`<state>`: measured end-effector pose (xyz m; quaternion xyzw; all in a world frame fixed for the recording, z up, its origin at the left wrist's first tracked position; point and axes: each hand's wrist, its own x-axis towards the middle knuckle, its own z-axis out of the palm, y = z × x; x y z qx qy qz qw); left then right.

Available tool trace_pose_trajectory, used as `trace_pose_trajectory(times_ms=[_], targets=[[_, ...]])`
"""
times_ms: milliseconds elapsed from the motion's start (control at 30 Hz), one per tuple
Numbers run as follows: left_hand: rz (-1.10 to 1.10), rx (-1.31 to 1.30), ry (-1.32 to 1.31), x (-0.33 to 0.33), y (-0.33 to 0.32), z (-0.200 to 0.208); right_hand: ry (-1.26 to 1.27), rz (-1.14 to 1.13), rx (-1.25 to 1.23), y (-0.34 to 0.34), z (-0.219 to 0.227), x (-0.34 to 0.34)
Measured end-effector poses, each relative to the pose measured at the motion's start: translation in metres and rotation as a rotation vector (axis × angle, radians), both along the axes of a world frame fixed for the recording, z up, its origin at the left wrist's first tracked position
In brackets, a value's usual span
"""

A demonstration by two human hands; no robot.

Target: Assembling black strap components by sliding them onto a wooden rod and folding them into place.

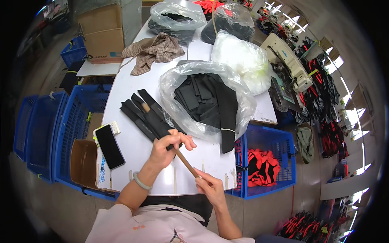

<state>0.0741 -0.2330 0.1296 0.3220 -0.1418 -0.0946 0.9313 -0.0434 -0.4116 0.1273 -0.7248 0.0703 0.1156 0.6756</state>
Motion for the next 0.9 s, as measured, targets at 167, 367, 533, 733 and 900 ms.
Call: trace_pose_trajectory(times_ms=[167, 367, 533, 733, 900], targets=[[-0.137, -0.122, -0.114, 0.001, -0.007, -0.014, 0.048, -0.099, 0.356, 0.006, -0.020, -0.018], [0.021, 0.025, -0.013, -0.006, -0.013, -0.017, 0.056, -0.159, 0.347, 0.023, -0.015, -0.004], [0.209, 0.052, 0.098, -0.010, -0.022, -0.006, 0.145, -0.111, 0.385, 0.012, -0.023, -0.008], [0.044, -0.324, 0.274, -0.004, -0.028, -0.003, 0.125, -0.073, 0.387, 0.007, -0.032, -0.010], [0.202, -0.146, 0.297, -0.003, -0.037, -0.016, 0.182, -0.075, 0.492, 0.007, -0.036, -0.013]])
